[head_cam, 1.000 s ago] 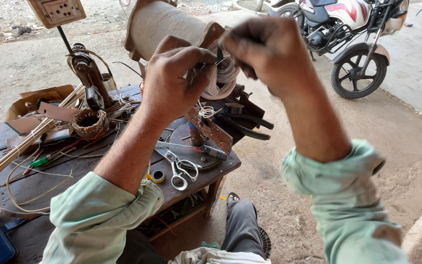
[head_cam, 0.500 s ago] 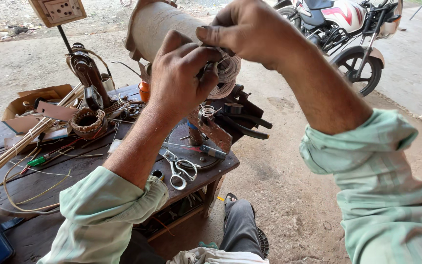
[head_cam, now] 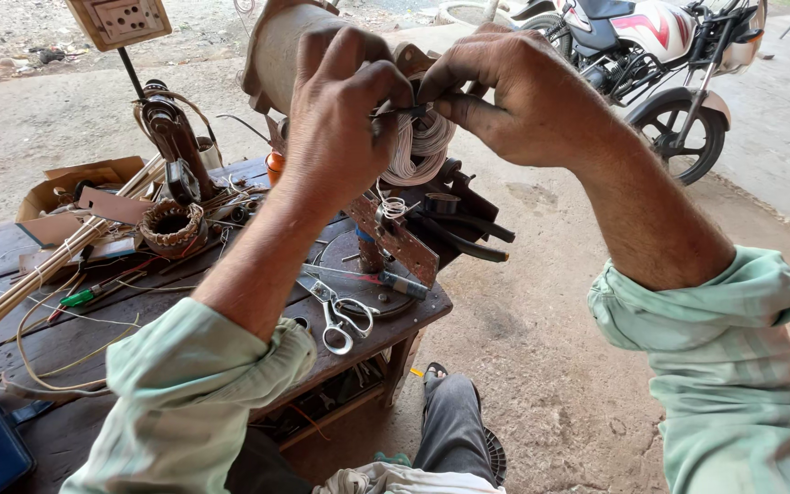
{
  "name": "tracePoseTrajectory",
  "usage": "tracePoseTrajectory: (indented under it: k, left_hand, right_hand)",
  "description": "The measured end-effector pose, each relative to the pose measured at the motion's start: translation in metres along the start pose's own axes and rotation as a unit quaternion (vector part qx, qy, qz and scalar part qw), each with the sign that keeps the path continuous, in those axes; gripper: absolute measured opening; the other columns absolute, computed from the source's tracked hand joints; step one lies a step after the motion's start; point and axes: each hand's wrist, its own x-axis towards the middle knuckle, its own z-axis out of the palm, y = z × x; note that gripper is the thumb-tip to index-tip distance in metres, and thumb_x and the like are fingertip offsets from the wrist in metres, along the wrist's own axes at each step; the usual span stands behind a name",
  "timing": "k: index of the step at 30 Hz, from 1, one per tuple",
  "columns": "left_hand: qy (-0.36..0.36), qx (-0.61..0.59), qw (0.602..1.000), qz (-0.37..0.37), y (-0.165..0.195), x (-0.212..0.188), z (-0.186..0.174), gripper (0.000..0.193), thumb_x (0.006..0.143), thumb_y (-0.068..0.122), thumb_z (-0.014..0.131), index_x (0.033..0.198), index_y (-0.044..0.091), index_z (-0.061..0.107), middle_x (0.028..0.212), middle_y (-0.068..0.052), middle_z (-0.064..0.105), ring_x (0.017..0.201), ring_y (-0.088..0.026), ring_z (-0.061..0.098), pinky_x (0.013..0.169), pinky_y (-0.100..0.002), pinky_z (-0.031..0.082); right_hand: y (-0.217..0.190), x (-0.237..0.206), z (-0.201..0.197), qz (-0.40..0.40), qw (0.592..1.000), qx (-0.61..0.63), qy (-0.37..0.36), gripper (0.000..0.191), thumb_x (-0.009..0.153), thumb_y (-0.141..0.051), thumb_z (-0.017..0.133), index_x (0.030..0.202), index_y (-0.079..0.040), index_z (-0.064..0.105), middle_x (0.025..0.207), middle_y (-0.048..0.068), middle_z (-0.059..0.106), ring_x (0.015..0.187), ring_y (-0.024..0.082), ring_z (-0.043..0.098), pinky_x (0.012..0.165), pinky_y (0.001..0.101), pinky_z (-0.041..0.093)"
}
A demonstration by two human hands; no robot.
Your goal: The person strips a short wire, then wraps a coil on a cylindrical core with black electrical tape, repeatedly adjusting and securing the tape. The person uses scissors to cut the tape and continues wrapping the coil.
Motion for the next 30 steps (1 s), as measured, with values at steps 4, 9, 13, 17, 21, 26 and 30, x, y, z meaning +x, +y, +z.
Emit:
tracePoseTrajectory:
  k: [4, 9, 13, 17, 21, 26, 30]
  left_hand:
    - [0.063, 0.040, 0.996, 0.052, 0.002, 0.000, 0.005, 0.036, 0.082, 0.009, 0.090, 0.104, 0.013, 0.063, 0.127, -0.005, 0.056, 0.128, -0.032, 0.049, 0.102, -0.050, 0.044]
    - [0.055, 0.039, 0.996, 0.054, 0.014, -0.006, 0.000, 0.042, 0.083, 0.011, 0.088, 0.115, 0.016, 0.062, 0.128, -0.004, 0.053, 0.133, -0.032, 0.047, 0.107, -0.051, 0.045]
    - [0.070, 0.038, 0.993, 0.087, 0.021, -0.012, -0.009, 0.033, 0.089, 0.010, 0.084, 0.116, 0.018, 0.068, 0.130, -0.004, 0.054, 0.130, -0.030, 0.049, 0.105, -0.046, 0.046]
    - [0.080, 0.015, 0.995, 0.065, 0.025, -0.019, -0.014, 0.021, 0.090, 0.015, 0.085, 0.107, 0.018, 0.074, 0.123, -0.003, 0.061, 0.126, -0.029, 0.051, 0.103, -0.046, 0.048]
    - [0.117, -0.042, 0.992, -0.010, 0.017, -0.022, -0.018, 0.009, 0.096, 0.011, 0.083, 0.097, 0.014, 0.074, 0.105, -0.002, 0.072, 0.108, -0.022, 0.062, 0.096, -0.043, 0.049]
    - [0.018, -0.245, 0.948, -0.201, -0.007, 0.000, -0.017, 0.014, 0.100, 0.016, 0.078, 0.104, 0.004, 0.071, 0.094, -0.003, 0.078, 0.084, -0.011, 0.075, 0.072, -0.031, 0.059]
    - [-0.114, -0.226, 0.927, -0.278, -0.018, 0.027, -0.008, 0.018, 0.093, 0.019, 0.083, 0.095, 0.003, 0.075, 0.080, -0.007, 0.077, 0.065, -0.008, 0.067, 0.054, -0.028, 0.053]
  right_hand:
    - [0.000, 0.002, 0.000, 0.091, 0.993, 0.075, 0.006, 0.013, 0.099, -0.009, 0.074, 0.111, -0.005, 0.075, 0.100, 0.008, 0.075, 0.092, 0.016, 0.070, 0.082, 0.0329, 0.057]
    - [0.004, 0.003, 0.000, 0.135, 0.982, 0.134, 0.003, 0.015, 0.099, -0.010, 0.073, 0.113, -0.004, 0.075, 0.099, 0.006, 0.075, 0.089, 0.010, 0.069, 0.077, 0.0283, 0.056]
    - [0.008, 0.000, 0.002, 0.133, 0.979, 0.155, 0.012, 0.013, 0.101, -0.009, 0.071, 0.112, -0.004, 0.074, 0.099, 0.005, 0.074, 0.089, 0.009, 0.069, 0.077, 0.0284, 0.057]
    - [0.014, -0.003, 0.008, 0.107, 0.985, 0.132, 0.029, 0.011, 0.102, -0.009, 0.070, 0.112, -0.005, 0.074, 0.098, 0.005, 0.073, 0.087, 0.009, 0.069, 0.077, 0.0282, 0.060]
    - [0.017, -0.005, 0.016, -0.028, 0.997, -0.006, 0.076, 0.005, 0.106, -0.009, 0.074, 0.110, -0.007, 0.075, 0.100, 0.006, 0.073, 0.094, 0.017, 0.068, 0.086, 0.0345, 0.057]
    - [0.006, -0.006, 0.021, -0.131, 0.984, -0.094, 0.079, 0.010, 0.105, -0.012, 0.082, 0.108, -0.008, 0.074, 0.099, 0.004, 0.071, 0.097, 0.020, 0.065, 0.088, 0.0371, 0.053]
    - [-0.006, -0.007, 0.025, -0.131, 0.968, -0.177, 0.116, 0.024, 0.093, -0.014, 0.086, 0.112, -0.004, 0.076, 0.094, 0.006, 0.067, 0.095, 0.024, 0.063, 0.085, 0.0392, 0.054]
